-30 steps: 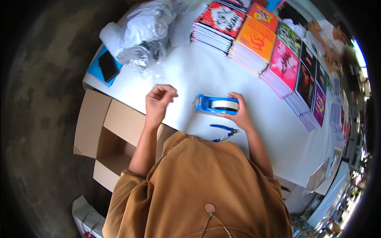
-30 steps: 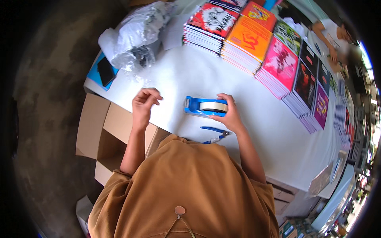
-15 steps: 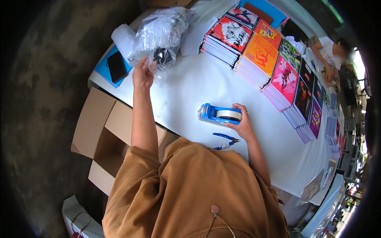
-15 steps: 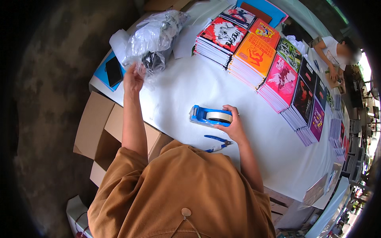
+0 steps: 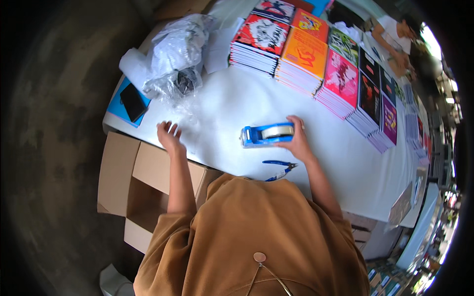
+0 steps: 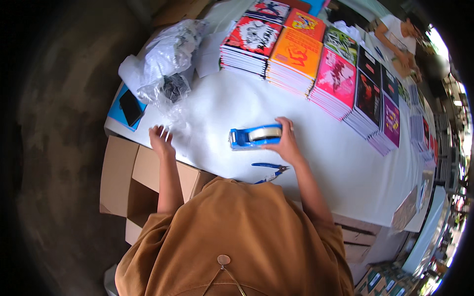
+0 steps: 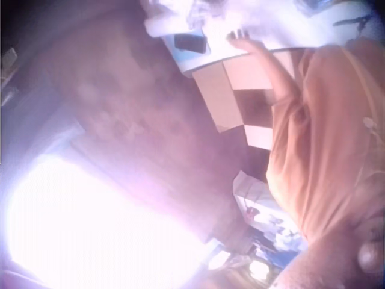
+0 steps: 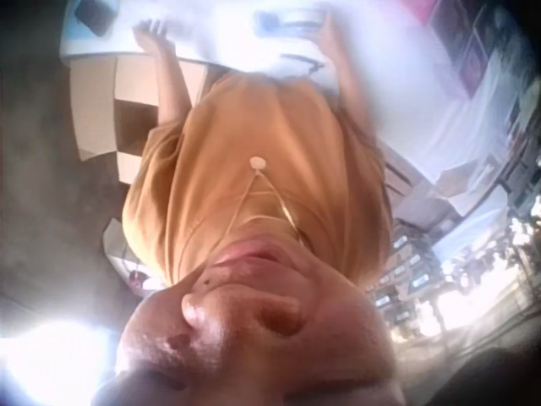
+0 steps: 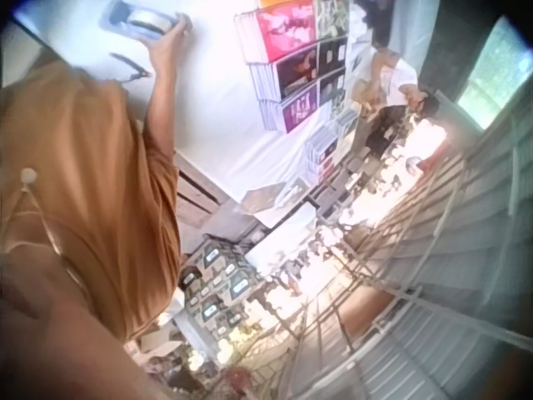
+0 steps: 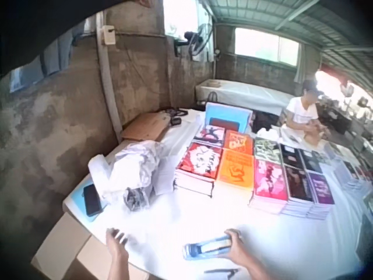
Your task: The person organizes a stack of pink and blue papers by hand, then walks to another table and uses a tape dispenser to prepare tape.
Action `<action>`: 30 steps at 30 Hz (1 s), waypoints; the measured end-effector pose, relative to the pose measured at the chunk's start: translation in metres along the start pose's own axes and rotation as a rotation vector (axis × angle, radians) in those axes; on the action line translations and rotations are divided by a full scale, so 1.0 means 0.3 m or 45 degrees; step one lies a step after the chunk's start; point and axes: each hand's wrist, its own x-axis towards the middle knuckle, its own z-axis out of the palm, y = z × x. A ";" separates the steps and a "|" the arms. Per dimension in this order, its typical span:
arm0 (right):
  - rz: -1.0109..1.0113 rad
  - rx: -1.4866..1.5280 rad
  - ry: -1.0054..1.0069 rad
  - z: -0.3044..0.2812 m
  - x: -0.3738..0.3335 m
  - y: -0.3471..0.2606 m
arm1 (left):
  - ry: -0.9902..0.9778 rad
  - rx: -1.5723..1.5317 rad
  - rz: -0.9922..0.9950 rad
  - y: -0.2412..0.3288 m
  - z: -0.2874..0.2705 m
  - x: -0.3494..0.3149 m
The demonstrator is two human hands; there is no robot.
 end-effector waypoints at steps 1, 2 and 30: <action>0.121 0.068 -0.090 -0.010 0.043 -0.013 | -0.004 0.009 -0.013 0.003 -0.039 -0.019; 0.050 0.116 -0.116 -0.010 0.091 0.009 | -0.013 0.064 -0.037 0.005 -0.049 -0.053; 0.762 -0.844 0.125 0.027 -0.765 -0.048 | -1.789 1.408 1.296 -0.363 0.124 -0.768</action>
